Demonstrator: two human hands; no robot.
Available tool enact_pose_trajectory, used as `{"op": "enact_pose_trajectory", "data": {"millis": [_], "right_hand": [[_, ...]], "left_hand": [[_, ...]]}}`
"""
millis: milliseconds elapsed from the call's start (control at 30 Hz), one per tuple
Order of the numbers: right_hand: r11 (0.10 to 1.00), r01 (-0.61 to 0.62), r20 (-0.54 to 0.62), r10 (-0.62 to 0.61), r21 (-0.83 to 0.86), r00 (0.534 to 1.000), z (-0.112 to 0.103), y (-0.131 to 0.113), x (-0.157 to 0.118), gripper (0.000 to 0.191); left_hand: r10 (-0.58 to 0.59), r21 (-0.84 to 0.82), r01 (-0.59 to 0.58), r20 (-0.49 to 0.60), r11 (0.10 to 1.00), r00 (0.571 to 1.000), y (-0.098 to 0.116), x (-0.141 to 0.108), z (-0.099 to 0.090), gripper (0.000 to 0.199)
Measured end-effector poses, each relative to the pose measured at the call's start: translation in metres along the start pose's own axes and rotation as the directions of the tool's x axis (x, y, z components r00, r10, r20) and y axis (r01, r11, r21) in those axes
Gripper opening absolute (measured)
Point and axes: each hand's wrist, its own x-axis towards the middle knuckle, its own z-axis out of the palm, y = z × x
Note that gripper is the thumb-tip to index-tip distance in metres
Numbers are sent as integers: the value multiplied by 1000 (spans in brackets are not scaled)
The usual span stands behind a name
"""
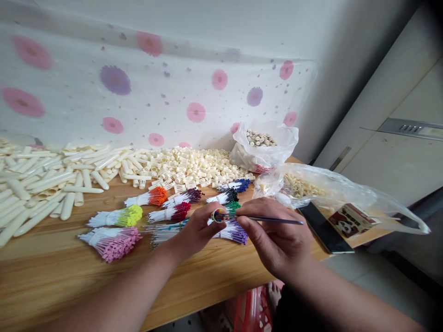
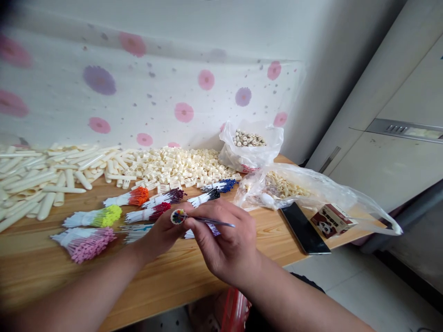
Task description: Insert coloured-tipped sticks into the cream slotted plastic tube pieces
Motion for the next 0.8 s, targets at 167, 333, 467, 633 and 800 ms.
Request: {"op": "enact_pose_trajectory", "data": {"millis": [167,333,467,633,800], "right_hand": [[1000,-12,16,11,23,1000,5,-1,-1,16],[1000,18,-2,-18,8,1000,-9,0,2,14],[972,-95,133,126,-216,983,-44,27,3,14],[690,-149,461,611,-708,644,-80,87,-27,13],[683,-255,432,662,-684,613,-87,121,-64,20]], "left_hand": [[-9,16,9,20,1000,1000,1,0,0,47],[-7,31,6,24,1000,1000,-1,1,-2,44],[-84,100,88,-42,991,996,-2,3,-4,38],[-105,161,117,-83,980,991,-4,7,-2,35],[-113,188,118,-40,975,993,-6,7,1,31]]}}
